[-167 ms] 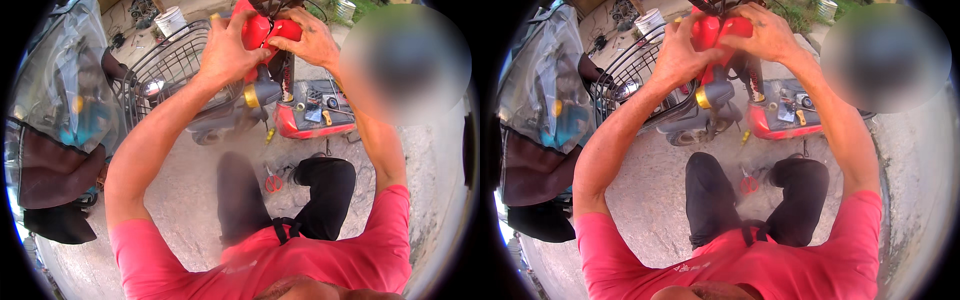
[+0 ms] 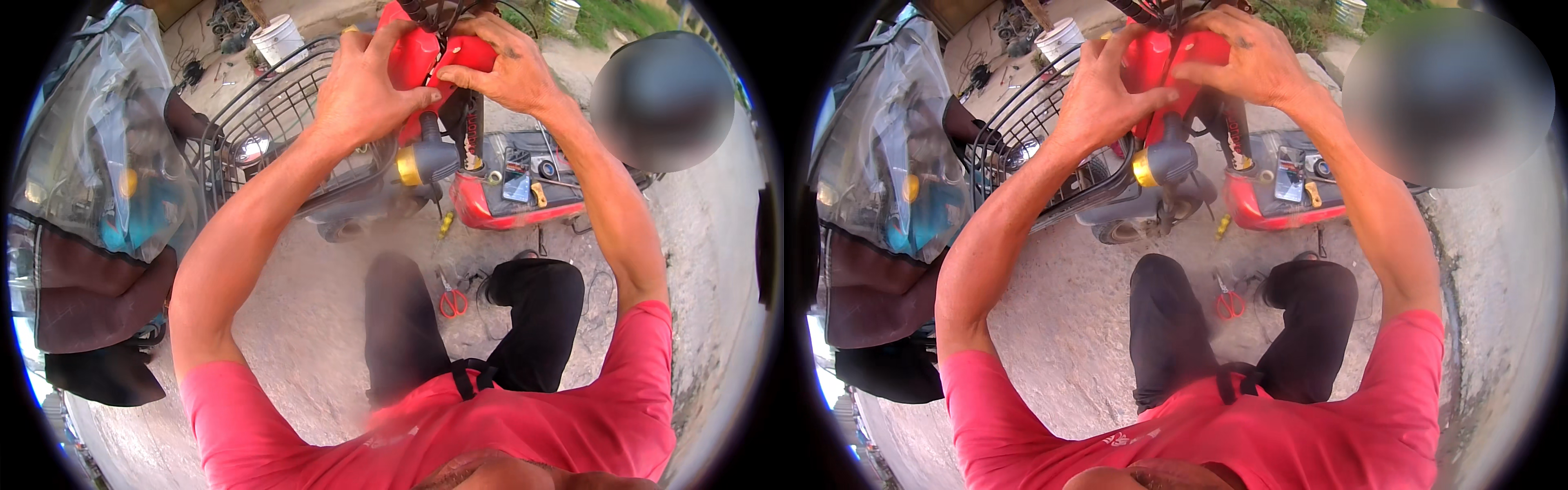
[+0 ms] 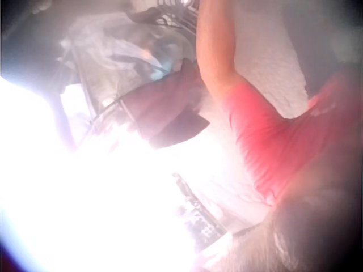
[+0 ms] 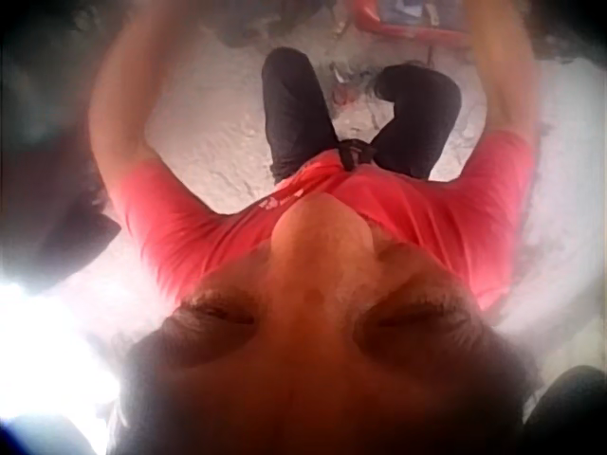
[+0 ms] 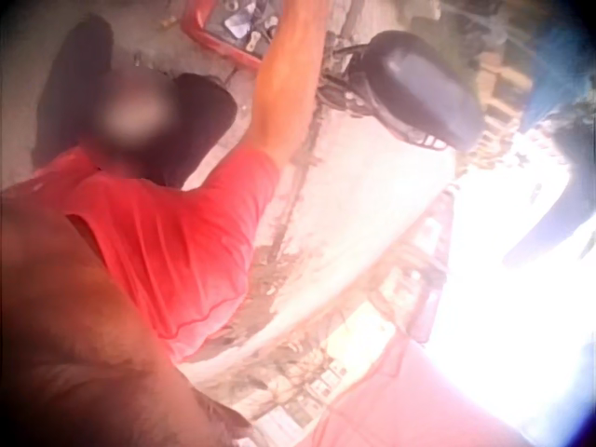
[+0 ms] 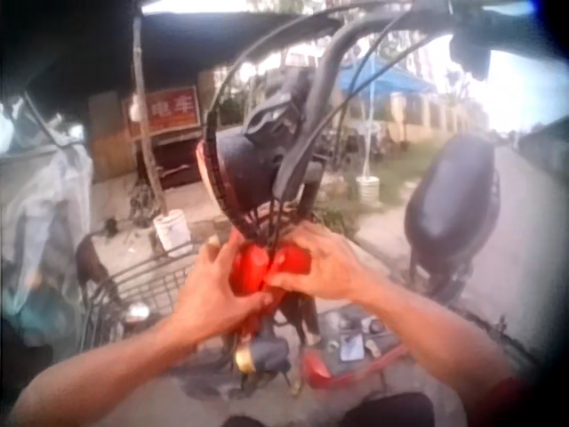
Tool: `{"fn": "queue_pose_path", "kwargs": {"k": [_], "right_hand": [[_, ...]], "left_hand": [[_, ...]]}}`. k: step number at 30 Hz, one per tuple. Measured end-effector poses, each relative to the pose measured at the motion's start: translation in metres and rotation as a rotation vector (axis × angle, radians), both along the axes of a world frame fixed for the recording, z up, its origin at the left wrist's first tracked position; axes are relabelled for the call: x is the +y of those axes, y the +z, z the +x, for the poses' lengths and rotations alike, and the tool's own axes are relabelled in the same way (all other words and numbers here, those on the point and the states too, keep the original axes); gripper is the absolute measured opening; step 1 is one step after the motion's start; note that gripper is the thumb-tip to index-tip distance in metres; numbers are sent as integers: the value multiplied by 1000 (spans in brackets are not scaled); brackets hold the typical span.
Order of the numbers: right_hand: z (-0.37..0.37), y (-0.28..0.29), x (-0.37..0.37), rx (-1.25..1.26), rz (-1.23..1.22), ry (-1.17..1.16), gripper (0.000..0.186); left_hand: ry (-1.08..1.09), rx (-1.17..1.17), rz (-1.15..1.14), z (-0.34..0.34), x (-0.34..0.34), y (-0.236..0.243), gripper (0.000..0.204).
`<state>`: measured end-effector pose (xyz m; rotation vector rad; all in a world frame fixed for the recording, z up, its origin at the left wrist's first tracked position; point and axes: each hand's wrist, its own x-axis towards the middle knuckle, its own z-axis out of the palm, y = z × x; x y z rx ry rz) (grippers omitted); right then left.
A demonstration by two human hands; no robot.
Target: The person removes and reattaches the front plastic fairing of a red scooter using a screwdriver, handling a turn signal housing and inserting a screw.
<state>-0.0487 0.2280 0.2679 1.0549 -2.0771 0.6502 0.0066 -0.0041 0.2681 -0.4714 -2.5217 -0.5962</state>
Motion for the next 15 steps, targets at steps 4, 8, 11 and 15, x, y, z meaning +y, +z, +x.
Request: {"fn": "queue_pose_path", "kwargs": {"k": [4, 8, 11, 15], "right_hand": [[2, -1, -3, 24, -35, 20, 54], [1, -2, -1, 39, -77, 3, 55], [9, 3, 1, -11, -64, -3, 56], [13, 7, -6, -18, -79, 28, 52]], "left_hand": [[-76, -76, -112, -12, -24, 12, 96], [-95, 462, -465, -25, -35, 13, 94], [-259, 103, -404, -35, -30, 34, 117], [-372, 343, -117, -50, -39, -6, 107]]}}
